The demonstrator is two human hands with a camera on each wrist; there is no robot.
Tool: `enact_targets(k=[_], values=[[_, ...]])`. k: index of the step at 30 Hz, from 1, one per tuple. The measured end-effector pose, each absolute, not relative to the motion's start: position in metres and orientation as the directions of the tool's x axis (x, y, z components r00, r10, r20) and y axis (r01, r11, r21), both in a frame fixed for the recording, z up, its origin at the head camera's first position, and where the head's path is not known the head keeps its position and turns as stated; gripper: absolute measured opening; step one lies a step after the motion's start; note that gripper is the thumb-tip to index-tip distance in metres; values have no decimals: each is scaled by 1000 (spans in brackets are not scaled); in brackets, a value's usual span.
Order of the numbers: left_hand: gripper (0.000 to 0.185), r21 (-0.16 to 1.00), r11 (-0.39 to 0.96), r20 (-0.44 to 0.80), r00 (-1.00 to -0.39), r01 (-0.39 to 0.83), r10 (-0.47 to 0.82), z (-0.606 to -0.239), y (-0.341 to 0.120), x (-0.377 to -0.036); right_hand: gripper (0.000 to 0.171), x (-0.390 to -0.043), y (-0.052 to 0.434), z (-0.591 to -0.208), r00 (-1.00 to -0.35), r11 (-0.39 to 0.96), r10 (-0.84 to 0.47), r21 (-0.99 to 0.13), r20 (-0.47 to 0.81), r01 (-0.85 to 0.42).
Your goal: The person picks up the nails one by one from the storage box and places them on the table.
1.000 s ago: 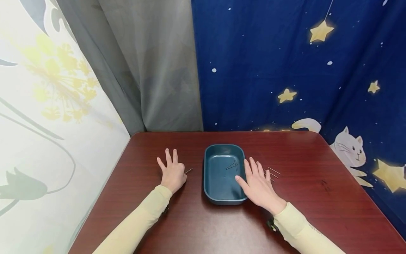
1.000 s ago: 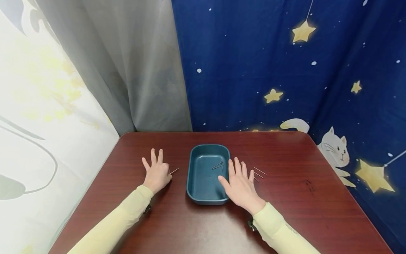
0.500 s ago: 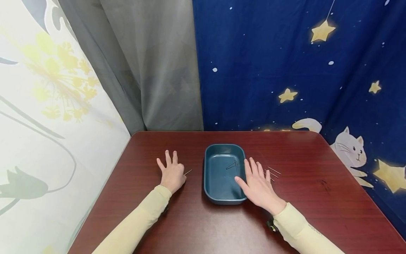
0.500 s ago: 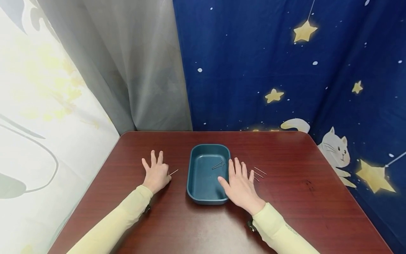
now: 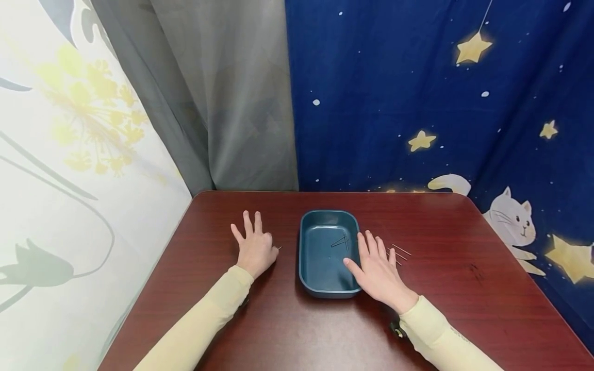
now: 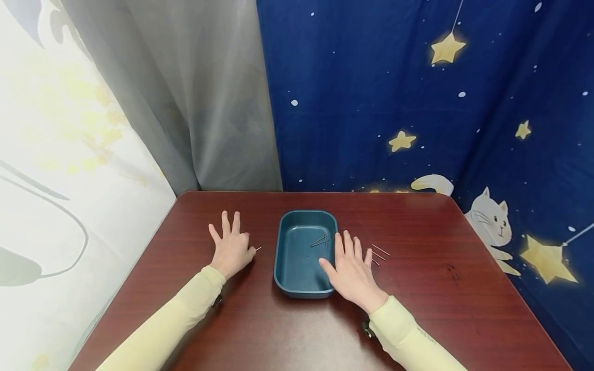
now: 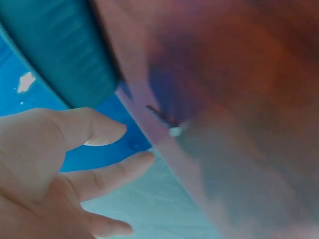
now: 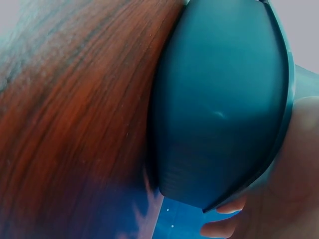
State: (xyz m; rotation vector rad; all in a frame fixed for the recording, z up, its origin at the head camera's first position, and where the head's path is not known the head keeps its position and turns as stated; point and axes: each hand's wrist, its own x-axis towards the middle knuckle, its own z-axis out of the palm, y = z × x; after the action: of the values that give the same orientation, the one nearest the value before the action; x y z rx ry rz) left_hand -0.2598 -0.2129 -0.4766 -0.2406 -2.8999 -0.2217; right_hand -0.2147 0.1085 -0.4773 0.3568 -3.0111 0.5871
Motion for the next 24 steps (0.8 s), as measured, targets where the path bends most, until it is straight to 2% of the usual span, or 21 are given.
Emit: enact_targets(k=[2, 6, 14, 20, 24], values=[[19, 134, 973, 270, -952, 189, 147, -471, -208, -261, 89, -215, 109, -478, -972, 902, -212, -363, 97, -233], [27, 157, 964, 331, -931, 213, 152, -461, -195, -265, 89, -215, 108, -480, -974, 902, -206, -367, 93, -226], [22, 191, 940, 398, -897, 284, 191, -447, -159, -275, 89, -216, 107, -480, -973, 903, -210, -361, 96, -231], [33, 146, 933, 391, -886, 328, 251, -445, -128, -281, 88, -216, 108, -479, -971, 904, -216, -354, 99, -238], [31, 105, 921, 365, -876, 374, 315, -450, -109, -285, 88, -216, 108, -480, -971, 904, -219, -355, 99, -240]])
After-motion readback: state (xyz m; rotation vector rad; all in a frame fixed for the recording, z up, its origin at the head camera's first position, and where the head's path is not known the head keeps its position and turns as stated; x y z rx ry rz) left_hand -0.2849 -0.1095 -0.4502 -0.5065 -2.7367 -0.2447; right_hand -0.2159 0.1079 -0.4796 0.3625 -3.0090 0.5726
